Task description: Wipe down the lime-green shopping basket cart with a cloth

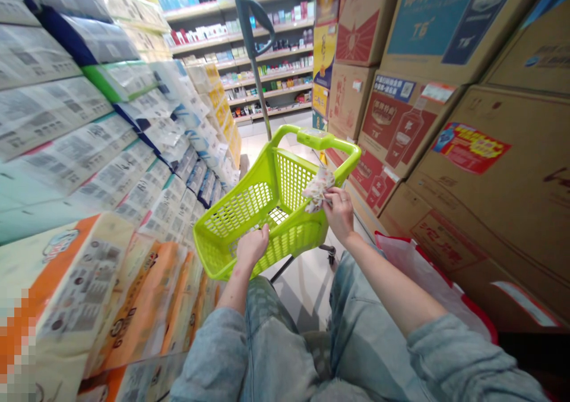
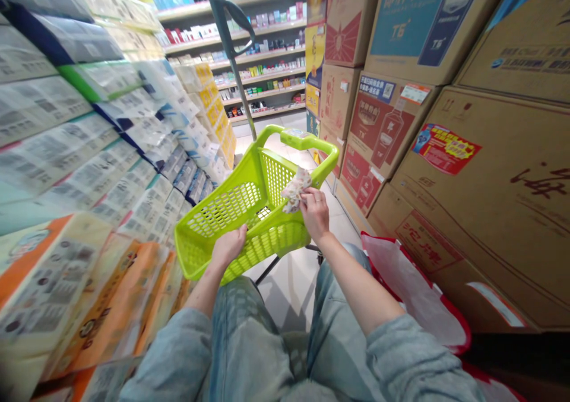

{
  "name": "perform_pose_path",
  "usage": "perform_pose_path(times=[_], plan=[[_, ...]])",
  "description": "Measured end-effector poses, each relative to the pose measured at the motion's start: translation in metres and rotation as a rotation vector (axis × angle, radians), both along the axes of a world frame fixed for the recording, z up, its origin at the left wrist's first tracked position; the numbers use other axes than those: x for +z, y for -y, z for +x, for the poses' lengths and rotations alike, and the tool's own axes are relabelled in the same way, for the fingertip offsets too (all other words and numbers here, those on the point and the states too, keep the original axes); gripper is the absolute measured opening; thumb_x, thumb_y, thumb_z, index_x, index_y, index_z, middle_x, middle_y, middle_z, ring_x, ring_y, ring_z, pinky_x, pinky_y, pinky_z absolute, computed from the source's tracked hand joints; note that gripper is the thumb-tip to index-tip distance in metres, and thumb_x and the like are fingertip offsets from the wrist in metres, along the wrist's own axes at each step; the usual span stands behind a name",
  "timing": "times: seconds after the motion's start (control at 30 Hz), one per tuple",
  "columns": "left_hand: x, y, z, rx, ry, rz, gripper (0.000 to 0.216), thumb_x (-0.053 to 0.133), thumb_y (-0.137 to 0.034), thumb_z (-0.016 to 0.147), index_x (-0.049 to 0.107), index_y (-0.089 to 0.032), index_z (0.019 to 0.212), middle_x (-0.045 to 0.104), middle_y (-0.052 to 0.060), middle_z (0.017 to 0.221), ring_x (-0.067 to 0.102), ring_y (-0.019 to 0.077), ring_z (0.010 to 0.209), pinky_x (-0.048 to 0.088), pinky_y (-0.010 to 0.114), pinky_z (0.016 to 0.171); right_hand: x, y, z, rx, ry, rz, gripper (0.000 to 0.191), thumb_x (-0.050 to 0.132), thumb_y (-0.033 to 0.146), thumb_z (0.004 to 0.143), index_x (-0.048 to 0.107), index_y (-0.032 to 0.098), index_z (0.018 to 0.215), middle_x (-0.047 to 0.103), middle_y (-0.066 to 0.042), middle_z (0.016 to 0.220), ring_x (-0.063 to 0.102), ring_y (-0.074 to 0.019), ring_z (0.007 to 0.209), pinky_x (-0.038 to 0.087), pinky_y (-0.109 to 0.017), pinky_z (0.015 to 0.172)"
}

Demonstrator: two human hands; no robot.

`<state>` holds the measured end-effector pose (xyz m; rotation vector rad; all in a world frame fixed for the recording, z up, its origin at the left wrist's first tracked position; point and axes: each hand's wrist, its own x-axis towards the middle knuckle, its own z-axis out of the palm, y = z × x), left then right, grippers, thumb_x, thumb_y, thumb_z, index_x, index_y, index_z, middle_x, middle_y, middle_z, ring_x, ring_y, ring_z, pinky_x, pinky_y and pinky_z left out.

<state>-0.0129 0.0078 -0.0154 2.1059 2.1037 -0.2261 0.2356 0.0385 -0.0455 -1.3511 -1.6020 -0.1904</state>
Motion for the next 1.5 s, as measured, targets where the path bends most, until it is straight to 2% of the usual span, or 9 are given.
perform_pose_path(times=[0.13,0.33,0.5,0.67,0.77,0.9,1.07,1.37,1.5], plan=[[-0.002,-0.003,0.001,0.000,0.042,0.018,0.074,0.001,-0.044,0.094,0.068,-0.013,0.095,0.070,0.016,0.100,0.065,0.0254,0.098,0.047,0.033,0.081,-0.007,0.000,-0.009,-0.021,0.024,0.008,0.025,0.041,0.022,0.089,0.060,0.015,0.104,0.056,-0.015,0.113,0.048,-0.0249,0.108,0.042,-0.041,0.094],[-0.007,-0.008,0.002,-0.048,0.029,0.028,0.074,0.001,-0.043,0.095,0.068,-0.013,0.089,0.070,0.016,0.097,0.065,0.0234,0.096,0.047,0.031,0.081,-0.033,0.016,-0.057,0.077,0.055,-0.014,0.025,0.045,0.016,0.087,0.065,0.018,0.102,0.058,-0.013,0.112,0.050,-0.0240,0.104,0.047,-0.041,0.091],[-0.010,-0.011,-0.001,-0.156,-0.077,0.034,0.059,0.009,-0.036,0.096,0.061,-0.014,0.111,0.070,0.015,0.098,0.066,0.0233,0.094,0.047,0.032,0.078,-0.040,0.029,-0.079,0.189,0.161,-0.059,0.024,0.048,0.013,0.087,0.066,0.018,0.101,0.060,-0.012,0.110,0.053,-0.0225,0.099,0.049,-0.036,0.087],[-0.008,-0.010,0.000,-0.136,-0.066,0.032,0.062,0.006,-0.037,0.096,0.063,-0.014,0.109,0.070,0.015,0.098,0.066,0.0233,0.094,0.047,0.032,0.078,-0.036,0.016,-0.058,0.242,0.241,-0.036,0.025,0.046,0.016,0.089,0.066,0.021,0.103,0.061,-0.009,0.109,0.054,-0.0215,0.098,0.049,-0.035,0.089],[-0.006,-0.009,0.002,-0.077,-0.013,0.030,0.071,0.002,-0.041,0.095,0.067,-0.013,0.097,0.070,0.015,0.098,0.065,0.0225,0.095,0.046,0.031,0.080,-0.027,0.001,-0.033,0.133,0.183,-0.003,0.026,0.044,0.017,0.090,0.066,0.020,0.103,0.061,-0.009,0.109,0.053,-0.0215,0.099,0.047,-0.035,0.090],[-0.004,-0.008,0.003,-0.102,-0.002,0.034,0.073,0.000,-0.041,0.095,0.067,-0.014,0.097,0.070,0.015,0.098,0.065,0.0241,0.095,0.046,0.033,0.080,-0.013,-0.013,-0.002,0.039,0.113,-0.005,0.026,0.042,0.019,0.090,0.065,0.017,0.104,0.059,-0.010,0.110,0.051,-0.0228,0.103,0.046,-0.037,0.092],[-0.003,-0.008,0.005,-0.093,0.001,0.022,0.073,0.000,-0.041,0.095,0.067,-0.013,0.096,0.070,0.015,0.098,0.065,0.0240,0.096,0.047,0.034,0.081,-0.006,-0.016,0.008,-0.024,-0.106,-0.016,0.024,0.044,0.019,0.086,0.062,0.018,0.103,0.056,-0.011,0.108,0.050,-0.0223,0.106,0.042,-0.039,0.095],[0.002,-0.004,0.008,-0.111,-0.025,-0.003,0.069,0.001,-0.038,0.096,0.065,-0.013,0.100,0.069,0.015,0.099,0.065,0.0245,0.095,0.047,0.034,0.079,-0.060,-0.001,-0.048,0.020,-0.298,-0.279,0.025,0.047,0.022,0.080,0.063,0.015,0.097,0.062,-0.014,0.102,0.054,-0.0278,0.104,0.042,-0.046,0.095],[0.003,-0.005,0.008,-0.151,-0.070,0.011,0.062,0.005,-0.037,0.096,0.061,-0.014,0.110,0.069,0.015,0.100,0.065,0.0243,0.095,0.047,0.035,0.079,-0.068,0.015,-0.075,0.121,-0.264,-0.275,0.026,0.050,0.024,0.081,0.064,0.017,0.102,0.061,-0.013,0.113,0.051,-0.0276,0.113,0.039,-0.047,0.100]])
